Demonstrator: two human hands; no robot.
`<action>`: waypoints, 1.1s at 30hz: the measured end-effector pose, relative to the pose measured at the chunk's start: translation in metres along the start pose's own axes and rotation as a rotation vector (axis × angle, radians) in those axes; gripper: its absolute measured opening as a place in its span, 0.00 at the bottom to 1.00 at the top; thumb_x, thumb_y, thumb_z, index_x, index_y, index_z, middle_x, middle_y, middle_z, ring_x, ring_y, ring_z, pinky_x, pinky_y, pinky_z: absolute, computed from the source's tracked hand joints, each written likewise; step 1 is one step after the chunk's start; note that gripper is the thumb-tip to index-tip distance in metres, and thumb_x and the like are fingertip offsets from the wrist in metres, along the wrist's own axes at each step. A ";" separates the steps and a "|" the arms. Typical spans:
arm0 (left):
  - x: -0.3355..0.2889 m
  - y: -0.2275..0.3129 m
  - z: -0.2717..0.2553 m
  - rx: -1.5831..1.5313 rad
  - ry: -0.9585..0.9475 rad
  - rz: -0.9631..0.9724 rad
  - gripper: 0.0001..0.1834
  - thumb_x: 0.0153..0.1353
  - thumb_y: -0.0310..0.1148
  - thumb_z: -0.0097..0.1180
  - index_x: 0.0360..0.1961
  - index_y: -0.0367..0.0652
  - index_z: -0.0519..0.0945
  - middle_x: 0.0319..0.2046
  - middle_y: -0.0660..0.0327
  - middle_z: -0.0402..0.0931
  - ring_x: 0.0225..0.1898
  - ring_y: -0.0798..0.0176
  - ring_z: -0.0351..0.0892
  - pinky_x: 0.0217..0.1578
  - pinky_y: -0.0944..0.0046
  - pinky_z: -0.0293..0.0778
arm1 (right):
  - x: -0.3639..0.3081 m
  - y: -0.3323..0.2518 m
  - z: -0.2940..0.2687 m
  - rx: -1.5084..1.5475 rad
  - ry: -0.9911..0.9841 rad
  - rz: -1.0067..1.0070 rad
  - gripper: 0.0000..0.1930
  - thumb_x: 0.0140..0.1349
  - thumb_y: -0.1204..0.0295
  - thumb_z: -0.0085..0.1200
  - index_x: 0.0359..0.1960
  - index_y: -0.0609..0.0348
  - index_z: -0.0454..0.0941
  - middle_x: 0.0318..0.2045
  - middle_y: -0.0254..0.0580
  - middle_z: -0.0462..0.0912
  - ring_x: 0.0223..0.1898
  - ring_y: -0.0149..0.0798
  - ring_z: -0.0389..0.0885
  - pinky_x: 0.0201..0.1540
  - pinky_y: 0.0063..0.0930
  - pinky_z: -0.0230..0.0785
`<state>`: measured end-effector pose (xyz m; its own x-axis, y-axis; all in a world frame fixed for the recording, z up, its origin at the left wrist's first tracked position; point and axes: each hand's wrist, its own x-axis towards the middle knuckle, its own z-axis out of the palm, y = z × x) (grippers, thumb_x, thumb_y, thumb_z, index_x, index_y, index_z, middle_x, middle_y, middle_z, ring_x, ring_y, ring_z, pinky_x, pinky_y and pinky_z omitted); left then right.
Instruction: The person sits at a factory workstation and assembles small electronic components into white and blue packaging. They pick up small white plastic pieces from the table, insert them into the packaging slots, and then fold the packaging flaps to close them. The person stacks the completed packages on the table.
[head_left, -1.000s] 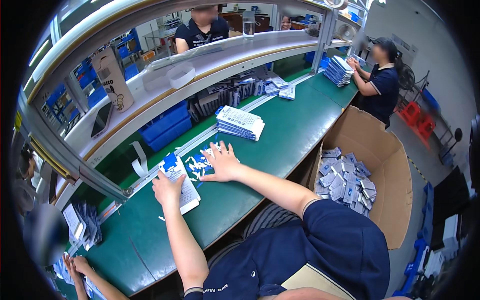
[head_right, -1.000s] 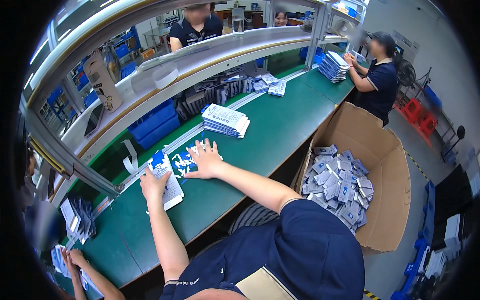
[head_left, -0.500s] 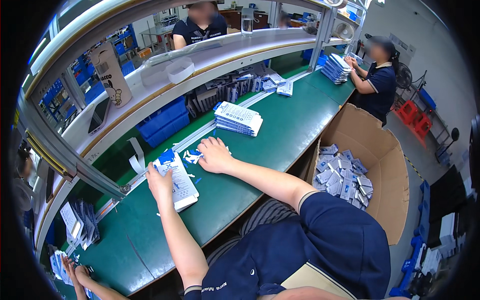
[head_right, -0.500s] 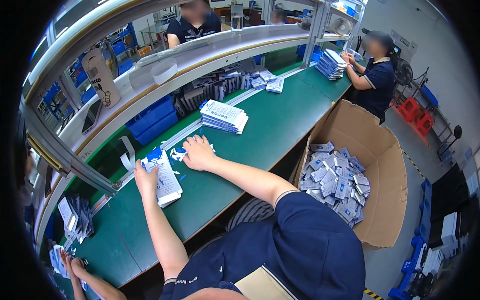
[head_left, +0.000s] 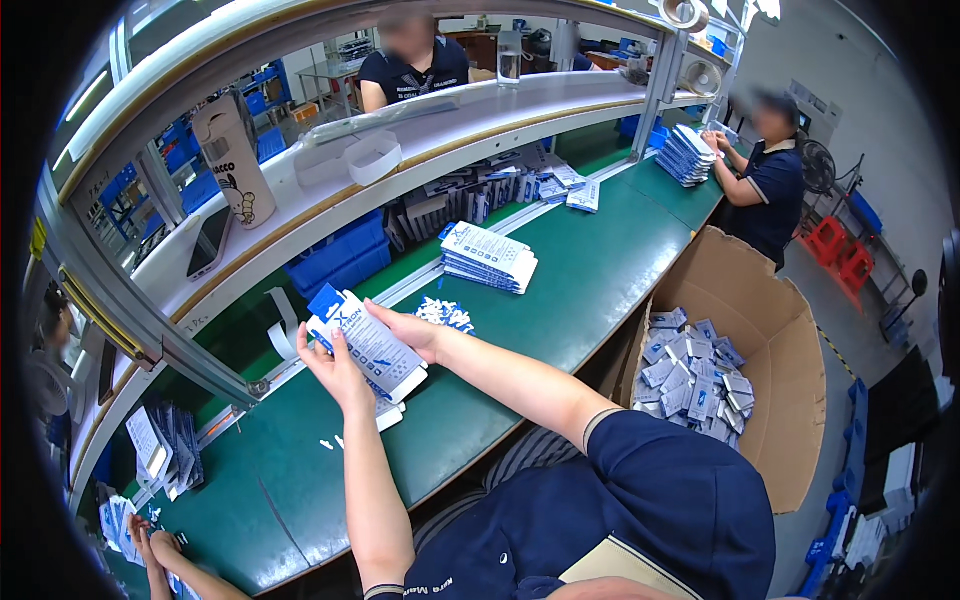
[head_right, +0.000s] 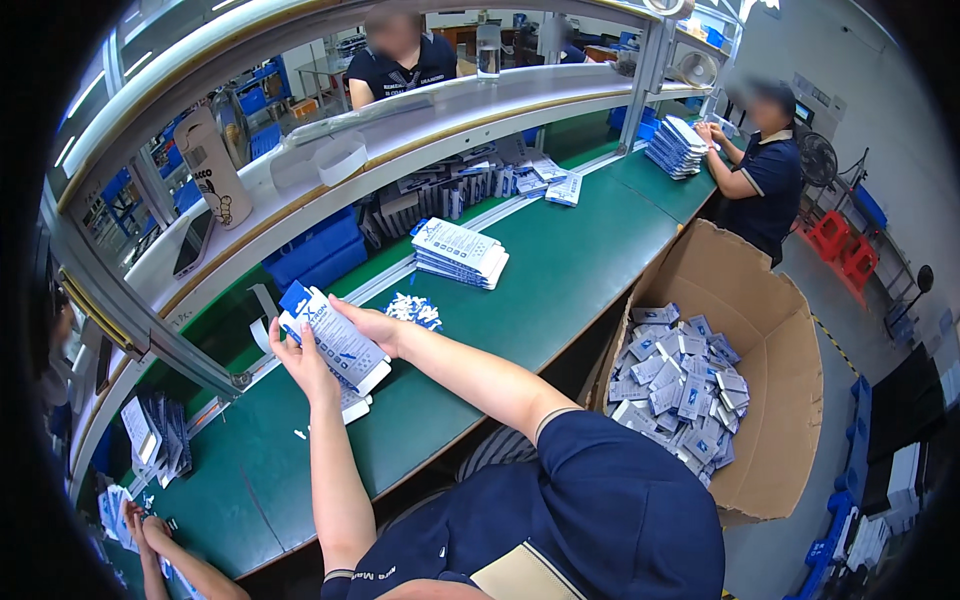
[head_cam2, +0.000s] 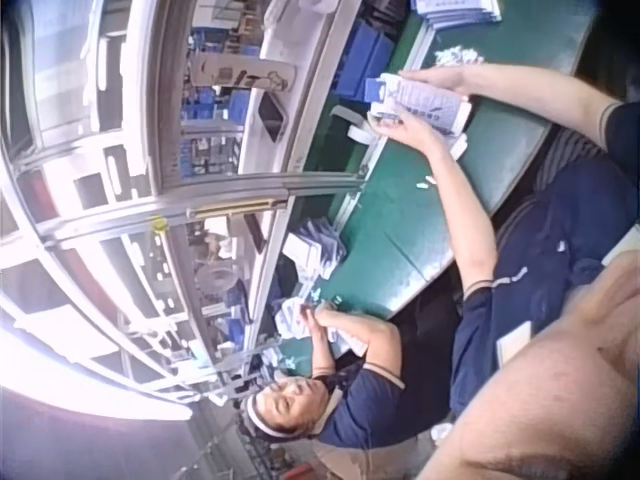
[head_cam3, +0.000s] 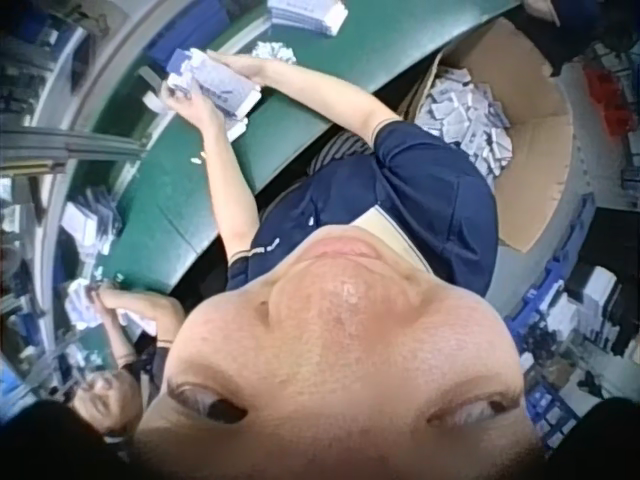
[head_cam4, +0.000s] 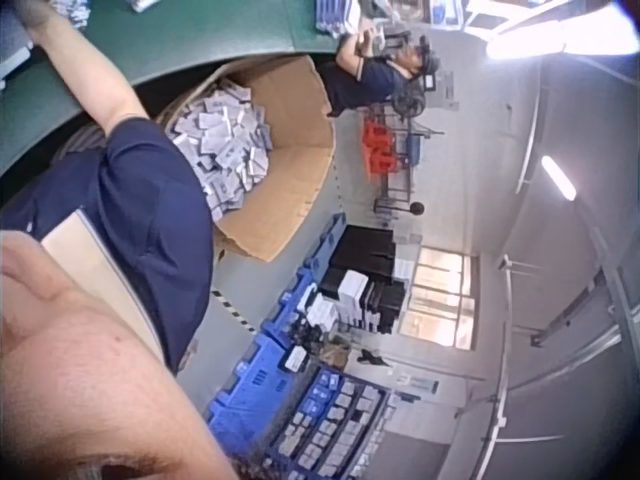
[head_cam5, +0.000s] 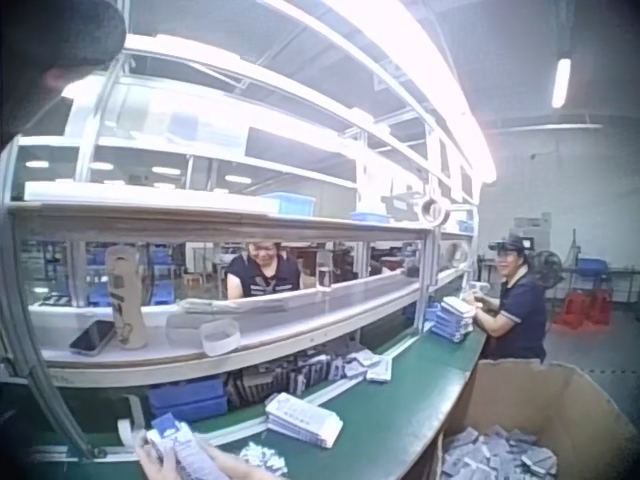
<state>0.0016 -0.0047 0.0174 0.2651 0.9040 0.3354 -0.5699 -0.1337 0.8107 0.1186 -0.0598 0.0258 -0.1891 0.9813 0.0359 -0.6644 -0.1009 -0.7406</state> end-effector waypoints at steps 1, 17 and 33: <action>-0.003 -0.001 0.003 0.019 0.022 0.024 0.27 0.65 0.24 0.48 0.62 0.45 0.54 0.45 0.54 0.72 0.46 0.65 0.72 0.48 0.68 0.67 | -0.003 0.002 0.001 -0.007 -0.022 0.012 0.33 0.67 0.43 0.25 0.61 0.54 0.64 0.55 0.41 0.72 0.56 0.40 0.71 0.58 0.36 0.65; 0.005 0.010 -0.002 -0.178 -0.235 -0.184 0.25 0.70 0.46 0.38 0.53 0.33 0.68 0.48 0.55 0.71 0.48 0.62 0.73 0.49 0.62 0.71 | -0.031 -0.060 -0.003 -1.325 0.335 -0.650 0.44 0.37 0.71 0.67 0.62 0.56 0.63 0.50 0.49 0.77 0.51 0.39 0.75 0.51 0.34 0.68; 0.005 -0.003 -0.017 0.291 -0.278 -0.332 0.15 0.57 0.19 0.51 0.47 0.31 0.75 0.36 0.61 0.79 0.32 0.74 0.76 0.33 0.76 0.69 | -0.048 -0.032 -0.014 -1.959 0.383 -0.733 0.36 0.37 0.84 0.55 0.55 0.53 0.66 0.56 0.39 0.67 0.65 0.48 0.57 0.67 0.55 0.38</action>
<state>-0.0086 0.0068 0.0089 0.6139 0.7802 0.1204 -0.1908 -0.0013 0.9816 0.1592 -0.1013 0.0384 -0.0224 0.7550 0.6553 0.9446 0.2308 -0.2336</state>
